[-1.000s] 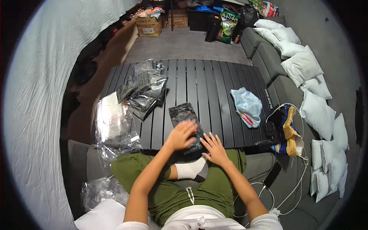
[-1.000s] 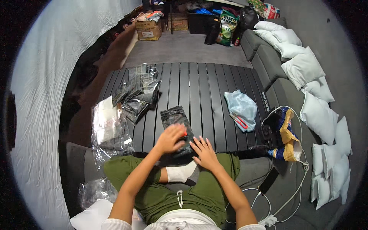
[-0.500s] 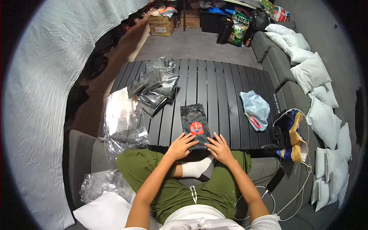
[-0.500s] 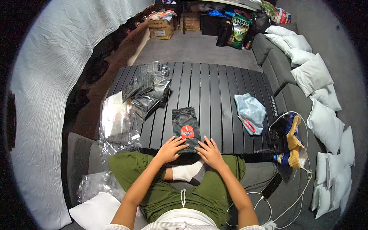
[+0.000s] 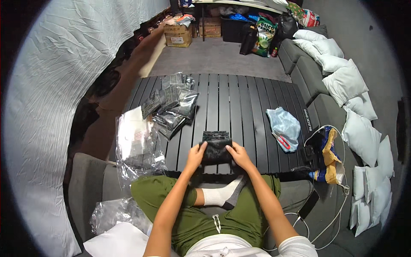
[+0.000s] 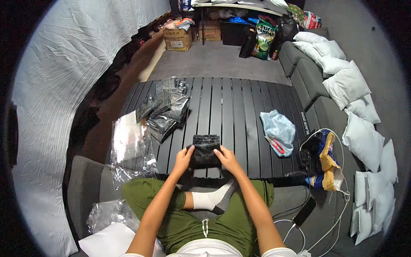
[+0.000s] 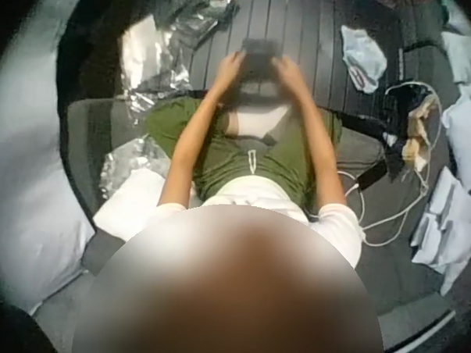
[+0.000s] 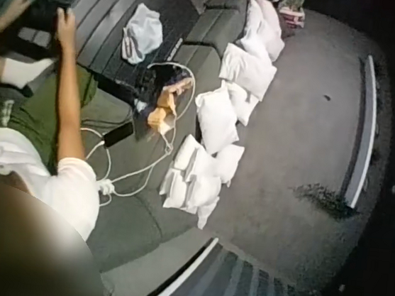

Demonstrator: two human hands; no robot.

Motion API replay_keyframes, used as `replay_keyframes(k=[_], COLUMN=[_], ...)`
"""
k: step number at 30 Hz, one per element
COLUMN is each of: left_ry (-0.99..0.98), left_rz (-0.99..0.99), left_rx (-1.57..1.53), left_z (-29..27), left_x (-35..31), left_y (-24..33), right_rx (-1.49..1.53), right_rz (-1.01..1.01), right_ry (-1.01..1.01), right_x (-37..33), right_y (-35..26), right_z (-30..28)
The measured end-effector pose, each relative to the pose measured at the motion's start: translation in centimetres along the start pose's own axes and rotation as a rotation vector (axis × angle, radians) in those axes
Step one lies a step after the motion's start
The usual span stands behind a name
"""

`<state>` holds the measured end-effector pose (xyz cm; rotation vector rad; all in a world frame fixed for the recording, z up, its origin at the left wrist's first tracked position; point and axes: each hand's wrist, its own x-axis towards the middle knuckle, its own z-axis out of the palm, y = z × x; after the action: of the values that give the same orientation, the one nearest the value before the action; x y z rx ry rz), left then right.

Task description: Packing fabric items into plastic sleeves and trimming loose threads from a fabric product using scissors.

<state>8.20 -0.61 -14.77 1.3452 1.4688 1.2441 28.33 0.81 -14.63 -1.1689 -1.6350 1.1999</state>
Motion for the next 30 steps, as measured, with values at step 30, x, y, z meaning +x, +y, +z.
replay_keyframes(k=[30], left_ry=[-0.35], left_rz=[0.642], left_rx=[0.91], left_z=[-0.9], left_x=[0.2], left_y=[0.7], right_rx=[-0.811], right_rz=[-0.464], right_ry=[0.007], right_x=[-0.1], right_y=[-2.3], right_z=[0.5])
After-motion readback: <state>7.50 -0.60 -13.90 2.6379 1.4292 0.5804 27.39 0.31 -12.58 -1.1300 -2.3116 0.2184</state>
